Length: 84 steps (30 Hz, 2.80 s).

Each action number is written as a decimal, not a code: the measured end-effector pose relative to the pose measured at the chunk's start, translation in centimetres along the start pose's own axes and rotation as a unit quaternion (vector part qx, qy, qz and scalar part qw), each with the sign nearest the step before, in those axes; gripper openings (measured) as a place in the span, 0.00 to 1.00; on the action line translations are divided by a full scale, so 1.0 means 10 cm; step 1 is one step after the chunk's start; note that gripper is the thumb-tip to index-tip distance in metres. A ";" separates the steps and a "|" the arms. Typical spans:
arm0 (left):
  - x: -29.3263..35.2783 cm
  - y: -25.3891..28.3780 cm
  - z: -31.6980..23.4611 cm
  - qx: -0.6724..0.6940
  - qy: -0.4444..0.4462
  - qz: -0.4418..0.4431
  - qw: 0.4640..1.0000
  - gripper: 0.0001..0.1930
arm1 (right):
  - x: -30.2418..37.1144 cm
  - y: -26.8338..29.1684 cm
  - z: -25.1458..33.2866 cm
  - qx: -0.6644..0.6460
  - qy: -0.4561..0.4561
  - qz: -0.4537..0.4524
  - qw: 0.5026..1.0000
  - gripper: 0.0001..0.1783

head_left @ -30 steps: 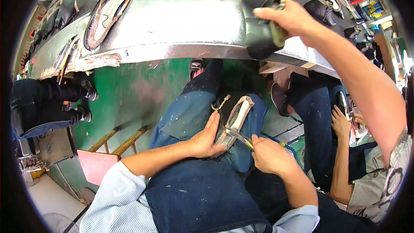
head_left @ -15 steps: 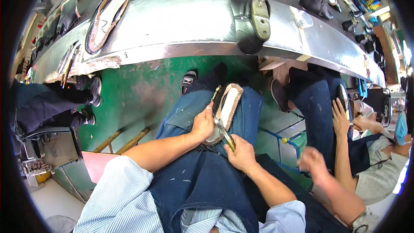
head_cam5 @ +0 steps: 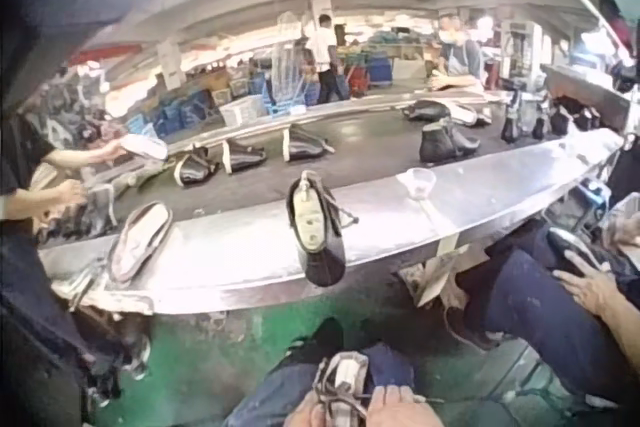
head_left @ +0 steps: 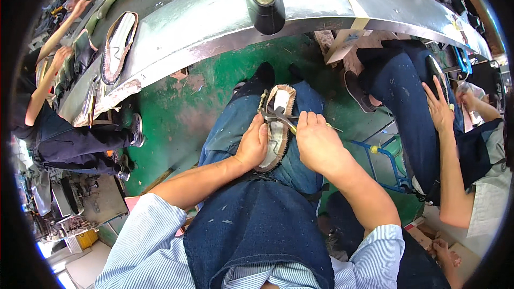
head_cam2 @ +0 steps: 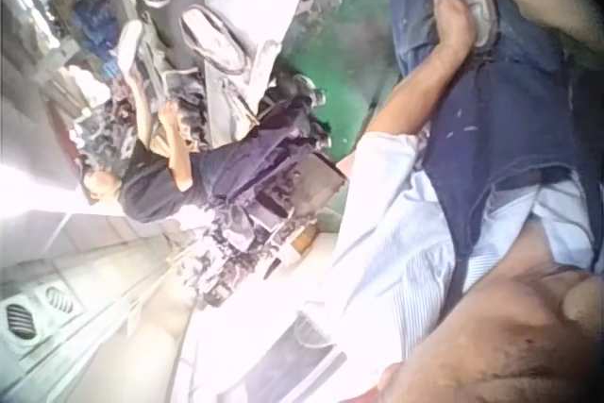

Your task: Manually lasting shoes by pulling the upper material over the last and hammering it into place on an assembly line.

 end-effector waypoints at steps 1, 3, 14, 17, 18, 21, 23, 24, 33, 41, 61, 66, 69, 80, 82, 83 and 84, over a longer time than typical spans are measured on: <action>0.01 0.00 0.01 -0.003 0.002 -0.001 1.000 0.26 | -0.02 0.06 -0.03 -0.036 -0.032 0.086 0.995 0.26; 0.01 -0.01 -0.05 -0.048 -0.015 0.011 0.999 0.26 | 0.02 0.03 -0.10 -0.071 -0.061 0.171 0.981 0.32; -0.02 -0.02 -0.13 -0.055 -0.021 0.037 0.998 0.27 | -0.03 -0.13 -0.26 0.000 0.008 0.077 0.997 0.11; -0.01 -0.01 -0.13 -0.037 -0.028 0.033 0.998 0.29 | 0.05 -0.56 -0.34 -0.075 -0.011 0.047 0.996 0.08; -0.03 -0.01 -0.13 -0.053 -0.026 0.038 0.998 0.29 | 0.07 -0.65 -0.36 -0.126 -0.038 -0.008 0.991 0.09; -0.04 0.01 -0.19 -0.096 -0.005 0.052 0.994 0.29 | 0.13 -0.87 -0.29 -0.212 -0.075 -0.093 0.970 0.13; -0.03 0.03 -0.21 -0.120 0.013 0.064 0.991 0.30 | 0.18 -0.84 -0.27 -0.242 -0.107 -0.165 0.950 0.17; -0.01 0.03 -0.20 -0.147 0.011 0.107 0.983 0.30 | 0.24 -0.82 -0.27 -0.259 -0.109 -0.155 0.947 0.17; -0.16 0.09 -0.40 -0.183 0.098 0.202 0.957 0.30 | 0.31 -0.52 -0.70 -0.438 -0.160 0.325 0.823 0.16; -0.20 0.11 -0.43 -0.146 0.096 0.219 0.960 0.29 | -0.21 -0.34 -0.41 -0.190 -0.113 0.151 0.963 0.17; 0.22 0.16 -0.19 0.099 0.133 0.051 0.985 0.38 | 0.42 -0.30 0.04 -0.336 -0.108 0.042 0.935 0.17; 0.22 0.13 -0.07 0.133 0.141 0.076 0.978 0.39 | 0.44 -0.18 0.06 -0.369 -0.108 0.036 0.923 0.18; 0.18 0.16 -0.12 0.131 0.132 0.094 0.978 0.40 | 0.48 -0.45 0.18 -0.220 -0.099 0.201 0.950 0.18; 0.03 0.11 -0.16 0.249 0.151 0.086 0.953 0.50 | 0.80 -0.85 0.01 -0.537 -0.238 0.098 0.803 0.23; -0.10 -0.02 0.04 0.294 0.192 0.086 0.932 0.55 | 0.98 -1.22 -0.01 -0.682 -0.254 0.031 0.685 0.28; -0.12 -0.02 0.14 0.301 0.238 0.091 0.919 0.57 | 0.99 -1.21 0.00 -0.681 -0.290 0.044 0.671 0.30; -0.12 0.04 0.11 0.302 0.252 0.094 0.915 0.57 | 1.00 -1.22 -0.01 -0.679 -0.312 0.056 0.662 0.31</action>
Point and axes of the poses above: each hand's wrist, its own x-axis away from the middle knuckle, its own y-axis out of the back of the hand, z = x × y, the point moved 5 cm from there along -x, towards the middle knuckle, and after that the axes turned 13 degrees about x, right-handed, at the moved point
